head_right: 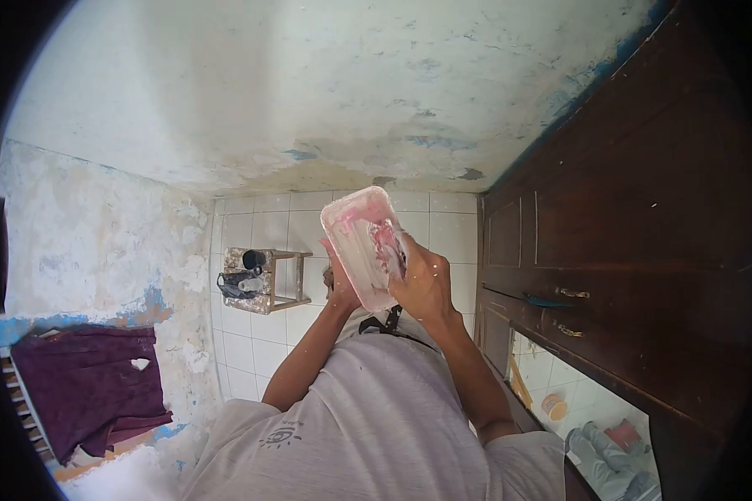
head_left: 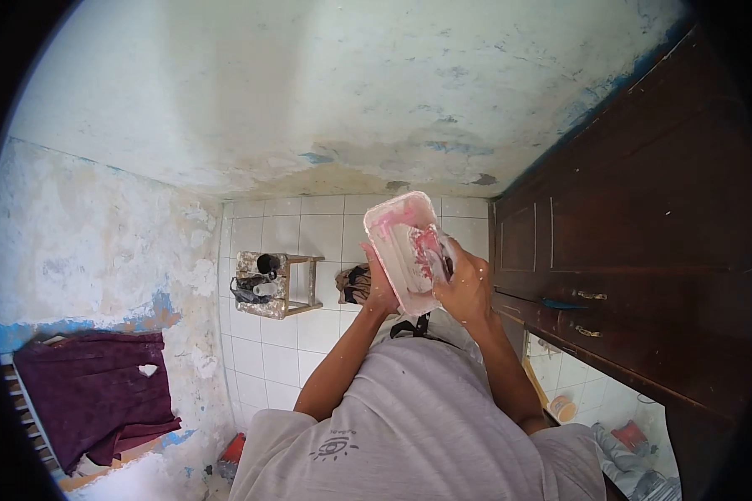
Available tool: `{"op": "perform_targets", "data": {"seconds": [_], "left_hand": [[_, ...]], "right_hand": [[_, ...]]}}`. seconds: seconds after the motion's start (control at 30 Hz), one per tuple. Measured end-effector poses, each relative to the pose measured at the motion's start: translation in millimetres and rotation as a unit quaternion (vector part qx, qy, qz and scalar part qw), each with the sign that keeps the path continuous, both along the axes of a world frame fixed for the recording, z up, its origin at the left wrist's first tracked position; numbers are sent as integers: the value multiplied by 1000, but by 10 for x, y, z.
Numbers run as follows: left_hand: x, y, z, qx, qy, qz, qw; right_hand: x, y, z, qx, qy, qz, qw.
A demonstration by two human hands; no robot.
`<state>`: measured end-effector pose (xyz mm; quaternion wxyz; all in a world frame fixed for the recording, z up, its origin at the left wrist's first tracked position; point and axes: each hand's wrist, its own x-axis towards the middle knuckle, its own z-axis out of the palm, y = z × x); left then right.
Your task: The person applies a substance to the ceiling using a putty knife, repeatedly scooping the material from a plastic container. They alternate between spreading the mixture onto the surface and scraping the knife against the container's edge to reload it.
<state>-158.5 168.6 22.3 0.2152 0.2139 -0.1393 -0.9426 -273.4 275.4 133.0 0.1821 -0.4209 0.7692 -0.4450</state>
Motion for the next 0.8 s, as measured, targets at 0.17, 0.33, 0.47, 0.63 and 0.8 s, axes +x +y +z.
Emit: {"op": "perform_targets", "data": {"seconds": [0.17,0.33,0.47,0.63,0.8], "left_hand": [[34,-27,-90,17,31,-34,999],[46,-24,55,14,-33,-9,999],[97,-62,63,18,3,-29,999],[95,-49,78,1,-60,-9,998],[91,-46,288,-2,-33,-15,999]], "right_hand": [[-4,-26,-87,4,-35,43,998],[-18,-91,135,-99,-100,-41,989],[-100,-57,49,-57,-50,5,997],[31,-137,-7,-6,-74,48,996],[2,-123,12,-103,-123,-7,987]]}}
